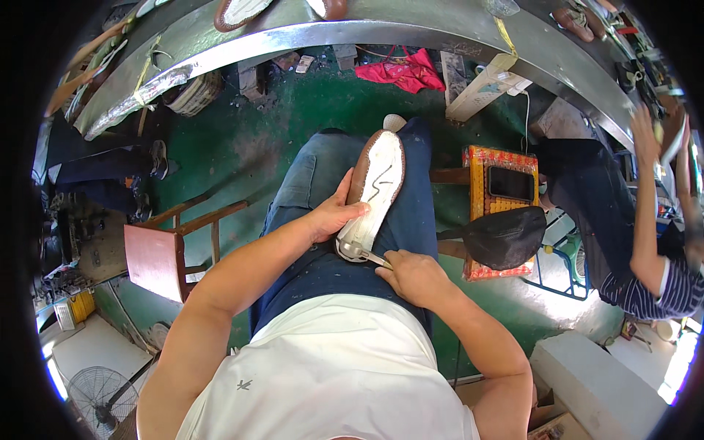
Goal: Trimming excess material from shoe soles using a pair of specialized pliers at a conveyor belt workstation.
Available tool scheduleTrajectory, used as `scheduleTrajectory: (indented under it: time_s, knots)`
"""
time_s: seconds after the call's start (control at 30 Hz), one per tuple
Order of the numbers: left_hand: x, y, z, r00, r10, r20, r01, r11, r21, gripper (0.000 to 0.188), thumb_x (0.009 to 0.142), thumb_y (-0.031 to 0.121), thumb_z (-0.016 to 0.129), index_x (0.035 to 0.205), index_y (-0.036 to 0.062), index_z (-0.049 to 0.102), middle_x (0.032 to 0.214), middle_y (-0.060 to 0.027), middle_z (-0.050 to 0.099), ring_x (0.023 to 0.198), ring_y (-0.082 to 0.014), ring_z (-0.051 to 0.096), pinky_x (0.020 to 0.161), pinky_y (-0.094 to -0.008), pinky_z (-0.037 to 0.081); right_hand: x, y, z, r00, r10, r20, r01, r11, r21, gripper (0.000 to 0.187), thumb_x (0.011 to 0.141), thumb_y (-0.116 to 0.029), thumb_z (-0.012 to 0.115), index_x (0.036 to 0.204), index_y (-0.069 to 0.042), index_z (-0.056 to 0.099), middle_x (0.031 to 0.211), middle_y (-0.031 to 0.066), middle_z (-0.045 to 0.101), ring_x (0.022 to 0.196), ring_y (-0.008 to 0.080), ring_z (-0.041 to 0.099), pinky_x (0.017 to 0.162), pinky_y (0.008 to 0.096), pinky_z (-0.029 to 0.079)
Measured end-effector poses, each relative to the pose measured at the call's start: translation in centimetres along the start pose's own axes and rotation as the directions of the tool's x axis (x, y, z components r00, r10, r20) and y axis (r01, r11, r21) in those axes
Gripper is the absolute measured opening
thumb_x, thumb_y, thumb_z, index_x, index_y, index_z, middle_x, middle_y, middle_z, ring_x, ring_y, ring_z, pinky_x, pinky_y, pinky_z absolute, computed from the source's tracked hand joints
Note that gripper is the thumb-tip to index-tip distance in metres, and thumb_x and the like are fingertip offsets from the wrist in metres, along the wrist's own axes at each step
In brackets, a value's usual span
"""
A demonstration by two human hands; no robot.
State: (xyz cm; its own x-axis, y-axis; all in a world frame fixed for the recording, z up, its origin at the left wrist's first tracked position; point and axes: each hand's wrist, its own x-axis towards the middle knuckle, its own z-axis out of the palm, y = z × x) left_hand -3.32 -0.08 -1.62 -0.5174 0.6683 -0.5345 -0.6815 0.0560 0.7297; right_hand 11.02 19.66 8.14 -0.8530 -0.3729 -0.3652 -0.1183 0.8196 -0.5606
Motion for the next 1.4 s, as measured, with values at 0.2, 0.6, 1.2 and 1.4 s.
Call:
scheduleTrajectory:
  time_s: [0.2, 0.6, 1.2, 1.4]
  knots:
    - [-0.7, -1.1, 1.4, 0.990, 0.113, -0.084, -0.089, 0.963, 0.253, 0.108, 0.096, 0.021, 0.068, 0.161, 0.0105, -0.017, 0.167, -0.0193, 0.016, 0.152, -0.0279, 0.022, 0.122, -0.0366, 0.024, -3.3, -1.1, -0.4, 0.998, 0.053, -0.026, -0.056, 0.994, -0.092, 0.031, 0.098, -0.033, 0.062, 0.096, -0.003, 0.058, 0.088, 0.0172, 0.067, 0.081, 0.0351, 0.070, 0.068, 0.0449, 0.056]
    - [-3.3, -4.5, 2.2, 0.990, 0.129, -0.065, -0.103, 0.946, 0.307, 0.105, 0.095, 0.024, 0.065, 0.161, 0.0080, -0.015, 0.168, -0.0212, 0.005, 0.156, -0.0310, 0.011, 0.124, -0.0356, 0.015, -3.5, 0.7, -4.8, 0.938, 0.257, 0.235, -0.329, 0.875, 0.356, 0.032, 0.102, -0.031, 0.057, 0.106, 0.000, 0.063, 0.096, 0.0241, 0.068, 0.093, 0.0458, 0.065, 0.080, 0.0507, 0.050]
    - [-4.5, 1.1, 0.2, 0.988, 0.096, 0.119, -0.060, 0.959, -0.275, 0.091, 0.090, 0.011, 0.073, 0.161, 0.0019, 0.018, 0.153, -0.0123, 0.045, 0.137, -0.0213, 0.048, 0.114, -0.0350, 0.039, -2.0, 3.3, 0.3, 0.860, 0.507, 0.057, -0.375, 0.553, 0.744, 0.043, 0.107, -0.037, 0.048, 0.094, 0.002, 0.061, 0.075, 0.0097, 0.067, 0.069, 0.0164, 0.067, 0.067, 0.0323, 0.052]
    - [-6.2, 5.2, 4.0, 0.937, 0.305, 0.172, -0.212, 0.885, -0.415, 0.092, 0.093, 0.020, 0.072, 0.163, 0.0047, 0.015, 0.156, -0.0120, 0.042, 0.140, -0.0213, 0.046, 0.113, -0.0361, 0.041, -2.0, 3.0, 0.6, 0.874, 0.470, 0.124, -0.326, 0.376, 0.867, 0.036, 0.105, -0.032, 0.056, 0.100, 0.003, 0.062, 0.084, 0.0085, 0.070, 0.077, 0.0147, 0.068, 0.069, 0.0299, 0.054]
